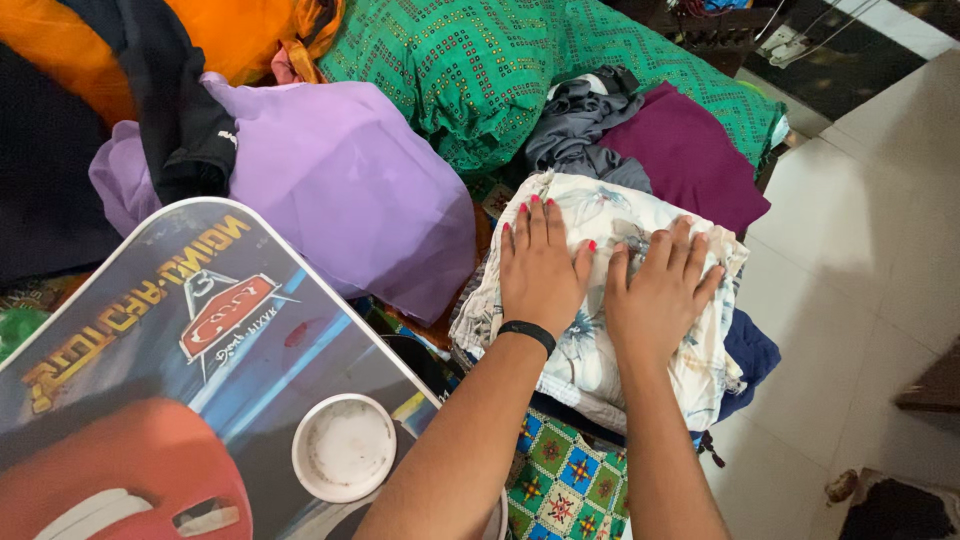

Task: The person folds several pieces of clothing, including a white garment, a floral-patterned top, and a dark pair of shorts. They smooth and align each item before placing it on a growing stack on the bed.

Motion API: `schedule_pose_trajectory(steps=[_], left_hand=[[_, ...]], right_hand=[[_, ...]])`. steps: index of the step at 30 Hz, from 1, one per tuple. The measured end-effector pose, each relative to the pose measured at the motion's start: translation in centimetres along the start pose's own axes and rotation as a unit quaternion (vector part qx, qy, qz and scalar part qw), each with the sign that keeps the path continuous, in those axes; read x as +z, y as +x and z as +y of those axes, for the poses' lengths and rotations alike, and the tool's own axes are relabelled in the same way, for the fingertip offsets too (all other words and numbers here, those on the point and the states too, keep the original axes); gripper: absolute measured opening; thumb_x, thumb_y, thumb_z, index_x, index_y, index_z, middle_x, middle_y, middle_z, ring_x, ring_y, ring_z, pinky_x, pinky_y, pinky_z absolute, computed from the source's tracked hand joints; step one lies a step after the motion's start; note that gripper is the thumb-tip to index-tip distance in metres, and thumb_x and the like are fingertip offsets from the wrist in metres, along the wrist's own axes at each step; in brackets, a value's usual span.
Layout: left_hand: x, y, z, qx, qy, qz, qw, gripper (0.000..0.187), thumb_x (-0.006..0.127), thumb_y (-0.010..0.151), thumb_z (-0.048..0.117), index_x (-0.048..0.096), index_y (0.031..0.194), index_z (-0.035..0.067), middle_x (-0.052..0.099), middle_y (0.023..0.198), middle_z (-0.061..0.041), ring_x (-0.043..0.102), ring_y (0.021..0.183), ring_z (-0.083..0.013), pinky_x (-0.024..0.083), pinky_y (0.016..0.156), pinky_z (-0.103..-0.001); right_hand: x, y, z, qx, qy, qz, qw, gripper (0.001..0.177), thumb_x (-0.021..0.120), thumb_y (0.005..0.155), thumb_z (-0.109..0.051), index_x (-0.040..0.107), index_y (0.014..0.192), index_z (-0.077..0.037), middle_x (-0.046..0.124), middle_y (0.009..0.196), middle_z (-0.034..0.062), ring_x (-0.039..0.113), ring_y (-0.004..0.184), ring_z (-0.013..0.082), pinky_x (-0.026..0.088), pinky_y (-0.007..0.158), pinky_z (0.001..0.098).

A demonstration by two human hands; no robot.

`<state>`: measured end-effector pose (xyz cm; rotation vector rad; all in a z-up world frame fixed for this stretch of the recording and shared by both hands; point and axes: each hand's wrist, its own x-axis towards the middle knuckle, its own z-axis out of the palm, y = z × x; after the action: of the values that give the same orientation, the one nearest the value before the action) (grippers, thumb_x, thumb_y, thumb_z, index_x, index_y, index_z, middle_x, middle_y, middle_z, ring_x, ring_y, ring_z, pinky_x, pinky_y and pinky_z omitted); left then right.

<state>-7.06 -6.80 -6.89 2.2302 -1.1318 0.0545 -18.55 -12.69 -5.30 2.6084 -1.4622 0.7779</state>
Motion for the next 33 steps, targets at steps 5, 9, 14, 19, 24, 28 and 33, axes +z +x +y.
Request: schedule_pose_trajectory(steps=[5,9,14,19,24,28,33], left_hand=[[-1.1,0.6,0.5,0.018,-0.004,0.007,1.000,0.072,0.058,0.096,0.042,0.045,0.147,-0.007,0.043,0.154,-0.026,0.037,0.146,-0.0398,0.024,0.121,-0.054],[-3.6,0.7,0.9,0.052,-0.053,0.014,0.997,0.069,0.062,0.094,0.038,0.047,0.145,-0.004,0.043,0.155,-0.025,0.037,0.146,-0.0384,0.021,0.123,-0.055],[-6.7,0.1,2.5,0.059,-0.366,0.042,0.928,0.060,0.051,0.107,0.038,0.045,0.154,0.002,0.042,0.164,-0.021,0.037,0.154,-0.0354,0.026,0.128,-0.041],[-9.9,-0.4,4.3,-0.213,-0.674,-0.076,0.704,0.069,0.049,0.098,0.044,0.031,0.157,0.014,0.036,0.164,-0.009,0.033,0.152,-0.0227,0.023,0.120,-0.035],[-14.2,-3.4,4.9,-0.107,-0.519,-0.060,0.846,0.074,0.054,0.098,0.042,0.025,0.159,0.011,0.028,0.166,-0.016,0.027,0.154,-0.0291,0.019,0.123,-0.043],[-16.0,-5.0,3.0,0.180,-0.163,0.006,0.970,0.054,0.068,0.089,0.033,0.057,0.134,0.005,0.045,0.154,-0.022,0.036,0.147,-0.0408,0.015,0.124,-0.057],[-16.9,-3.4,-3.4,0.144,-0.121,-0.046,0.981,0.039,0.071,0.082,0.030,0.069,0.117,0.013,0.062,0.140,-0.013,0.051,0.136,-0.0341,0.022,0.121,-0.060]], right_hand=[[-0.4,0.5,-0.1,0.009,0.005,0.005,1.000,0.054,0.055,0.103,-0.038,0.058,0.135,0.006,0.047,0.158,0.0232,0.036,0.149,0.0447,0.015,0.121,0.0636],[-2.5,1.1,-0.8,-0.003,0.019,0.008,1.000,0.052,0.057,0.100,-0.036,0.059,0.133,0.003,0.050,0.154,0.0224,0.038,0.145,0.0446,0.016,0.118,0.0651],[-5.3,0.4,-4.7,0.082,0.218,-0.052,0.971,0.033,0.049,0.101,-0.031,0.060,0.118,-0.004,0.064,0.127,0.0161,0.057,0.127,0.0361,0.039,0.117,0.0456],[-3.2,-1.0,-8.7,0.112,0.612,-0.173,0.764,0.037,0.040,0.109,-0.040,0.047,0.125,-0.007,0.058,0.127,0.0171,0.053,0.125,0.0264,0.038,0.112,0.0378],[-0.4,-2.1,-7.9,0.071,0.689,-0.183,0.697,0.052,0.043,0.112,-0.039,0.034,0.152,-0.009,0.042,0.153,0.0161,0.044,0.142,0.0245,0.034,0.119,0.0412],[-0.9,-4.4,-8.9,0.057,0.839,-0.177,0.512,0.055,0.056,0.105,-0.031,0.041,0.154,-0.009,0.043,0.160,0.0149,0.042,0.150,0.0271,0.037,0.126,0.0431],[-4.6,-4.2,-12.4,-0.118,0.286,-0.225,0.924,0.043,0.065,0.092,-0.025,0.062,0.133,-0.013,0.061,0.145,0.0096,0.059,0.134,0.0297,0.046,0.111,0.0401]])
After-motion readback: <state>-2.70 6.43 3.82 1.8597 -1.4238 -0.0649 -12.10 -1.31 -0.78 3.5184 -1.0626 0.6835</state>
